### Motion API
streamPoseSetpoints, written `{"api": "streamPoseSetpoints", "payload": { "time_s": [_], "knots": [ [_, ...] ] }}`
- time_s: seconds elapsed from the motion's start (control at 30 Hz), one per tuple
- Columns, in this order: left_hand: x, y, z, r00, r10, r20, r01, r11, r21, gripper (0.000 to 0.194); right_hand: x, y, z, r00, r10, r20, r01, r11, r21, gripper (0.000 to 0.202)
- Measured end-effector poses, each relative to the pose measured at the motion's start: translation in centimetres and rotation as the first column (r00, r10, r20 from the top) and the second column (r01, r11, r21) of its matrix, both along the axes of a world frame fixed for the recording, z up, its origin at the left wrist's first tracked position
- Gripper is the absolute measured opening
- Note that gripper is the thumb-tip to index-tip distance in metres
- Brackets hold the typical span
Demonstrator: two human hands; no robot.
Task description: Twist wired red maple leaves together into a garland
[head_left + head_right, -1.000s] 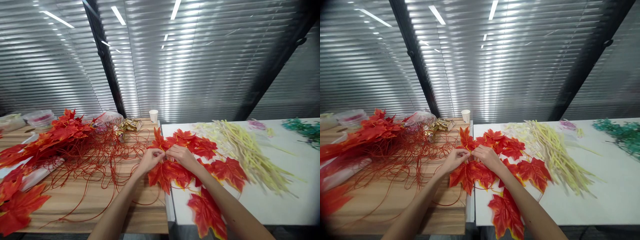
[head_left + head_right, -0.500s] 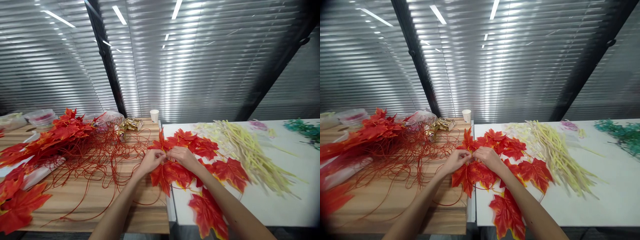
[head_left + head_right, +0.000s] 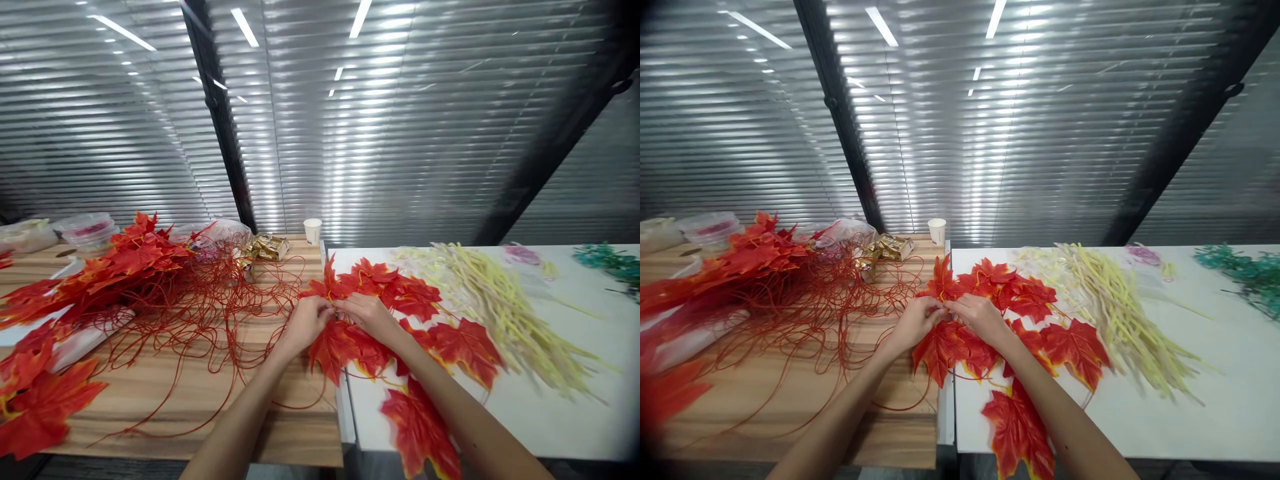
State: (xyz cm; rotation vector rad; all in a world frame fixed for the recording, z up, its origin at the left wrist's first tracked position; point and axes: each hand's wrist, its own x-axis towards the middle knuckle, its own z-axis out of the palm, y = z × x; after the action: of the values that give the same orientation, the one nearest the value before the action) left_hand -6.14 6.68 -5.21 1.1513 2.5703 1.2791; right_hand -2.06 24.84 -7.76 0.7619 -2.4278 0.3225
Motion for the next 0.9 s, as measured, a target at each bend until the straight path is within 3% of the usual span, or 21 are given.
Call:
{"api": "streamPoseSetpoints", "payload": {
  "time_s": [0.43,0.9],
  "knots": [
    [0.1,0.1,-0.2,0.995,0.081,-0.061,-0.083,0.996,-0.023,0.019,0.2,-0.1,0.2,0.993,-0.024,0.114,0.024,1.000,0.005,0.026],
    [0.6,0.5,0.6,0.993,0.094,-0.068,-0.094,0.996,0.014,0.019,0.0,0.0,0.2,1.000,-0.003,0.031,0.004,1.000,-0.023,0.019]
  ]
}}
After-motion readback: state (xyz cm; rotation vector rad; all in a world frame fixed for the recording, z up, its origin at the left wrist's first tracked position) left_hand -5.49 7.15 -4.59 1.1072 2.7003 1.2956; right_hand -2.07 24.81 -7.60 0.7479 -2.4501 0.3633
